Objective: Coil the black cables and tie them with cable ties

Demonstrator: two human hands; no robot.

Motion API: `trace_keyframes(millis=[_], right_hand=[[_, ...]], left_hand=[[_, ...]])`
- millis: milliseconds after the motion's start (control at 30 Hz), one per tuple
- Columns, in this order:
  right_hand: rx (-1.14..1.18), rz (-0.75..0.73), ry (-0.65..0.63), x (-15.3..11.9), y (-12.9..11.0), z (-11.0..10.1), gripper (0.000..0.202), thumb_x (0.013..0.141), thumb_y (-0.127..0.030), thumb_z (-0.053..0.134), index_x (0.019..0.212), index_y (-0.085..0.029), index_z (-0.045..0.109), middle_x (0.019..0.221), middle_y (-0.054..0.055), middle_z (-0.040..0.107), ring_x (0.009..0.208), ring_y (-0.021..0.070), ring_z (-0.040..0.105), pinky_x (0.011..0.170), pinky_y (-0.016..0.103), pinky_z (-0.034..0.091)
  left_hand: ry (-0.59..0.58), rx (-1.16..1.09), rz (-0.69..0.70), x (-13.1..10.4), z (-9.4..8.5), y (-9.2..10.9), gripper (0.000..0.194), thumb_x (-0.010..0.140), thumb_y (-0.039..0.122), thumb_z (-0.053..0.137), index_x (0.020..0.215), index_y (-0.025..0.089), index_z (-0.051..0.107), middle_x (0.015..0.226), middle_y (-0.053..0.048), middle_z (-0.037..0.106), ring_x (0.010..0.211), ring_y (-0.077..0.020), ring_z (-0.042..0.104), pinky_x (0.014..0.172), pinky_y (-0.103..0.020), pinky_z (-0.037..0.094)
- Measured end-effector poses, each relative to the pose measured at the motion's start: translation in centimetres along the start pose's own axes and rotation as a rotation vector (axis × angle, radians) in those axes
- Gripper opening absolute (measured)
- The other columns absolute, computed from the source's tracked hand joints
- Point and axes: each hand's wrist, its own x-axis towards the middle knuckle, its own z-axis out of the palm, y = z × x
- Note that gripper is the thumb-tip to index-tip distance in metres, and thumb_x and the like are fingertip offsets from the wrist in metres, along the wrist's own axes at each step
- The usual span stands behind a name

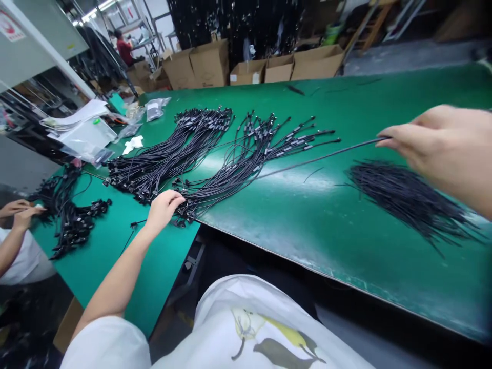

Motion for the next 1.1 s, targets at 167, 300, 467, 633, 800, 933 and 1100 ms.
trace_keyframes(millis=[167,300,467,633,800,933,1100], right_hand=[[-0.054,-0.016,-0.289,-2.9,-2.7,1.2,0.029,0.096,-0.017,0.039,0.114,-0.014,0.062,0.093,0.012,0.064,0.063,0.0145,0.052,0.050,0.028,0.016],[0.352,-0.434,-0.532,-6.3,-9.5,1.1,0.021,0.086,-0.006,0.050,0.097,-0.017,0.064,0.089,0.006,0.067,0.064,0.0127,0.058,0.050,0.026,0.021],[0.500,-0.606,-0.308,-5.8,-14.6,-0.5,0.019,0.096,-0.022,0.046,0.090,-0.016,0.062,0.080,0.005,0.064,0.061,0.0123,0.057,0.049,0.029,0.016],[0.550,-0.421,-0.219,-3.2,-10.9,2.4,0.033,0.097,-0.044,0.046,0.092,-0.017,0.064,0.088,0.006,0.065,0.073,0.0163,0.060,0.053,0.026,0.025],[0.790,-0.292,-0.130,-4.7,-7.1,7.1,0.032,0.100,-0.035,0.036,0.109,-0.017,0.062,0.093,0.006,0.065,0.081,0.0159,0.060,0.067,0.025,0.038],[0.628,-0.355,-0.118,-7.3,-10.1,6.9,0.032,0.099,-0.025,0.035,0.101,-0.014,0.064,0.083,0.008,0.064,0.069,0.0162,0.056,0.063,0.027,0.033],[0.720,-0.759,-0.311,-9.2,-15.0,2.7,0.026,0.094,-0.022,0.043,0.074,-0.016,0.059,0.066,0.002,0.062,0.054,0.0120,0.048,0.058,0.027,0.027]], left_hand=[[-0.272,-0.572,-0.211,-0.6,2.0,1.3,0.036,0.086,0.051,0.056,0.074,0.018,0.053,0.063,0.003,0.046,0.054,-0.0099,0.045,0.047,-0.020,0.033],[-0.364,-0.682,-0.140,-2.1,5.5,5.7,0.034,0.089,0.051,0.052,0.085,0.017,0.057,0.069,0.002,0.050,0.052,-0.0083,0.044,0.046,-0.019,0.034],[-0.521,-0.437,0.173,-4.6,9.7,10.5,0.034,0.094,0.044,0.047,0.096,0.018,0.067,0.080,-0.004,0.061,0.074,-0.0156,0.056,0.075,-0.029,0.046],[-0.877,-0.847,-0.109,-5.0,8.9,9.7,0.035,0.092,0.044,0.052,0.099,0.013,0.067,0.052,0.009,0.030,0.044,-0.0064,0.026,0.052,-0.022,0.039],[-0.591,-1.477,-0.262,-3.8,4.4,8.2,0.026,0.089,0.033,0.061,0.101,0.011,0.067,0.051,0.011,0.022,0.040,-0.0032,0.017,0.040,-0.011,0.032],[-0.289,-1.492,-0.245,-2.7,5.1,8.6,0.038,0.089,0.032,0.062,0.122,0.016,0.060,0.062,0.005,0.044,0.048,-0.0041,0.039,0.040,-0.008,0.034],[-0.432,-0.759,0.077,-3.5,9.9,9.5,0.030,0.092,0.040,0.054,0.102,0.015,0.068,0.108,-0.010,0.066,0.101,-0.0195,0.061,0.092,-0.031,0.048]])
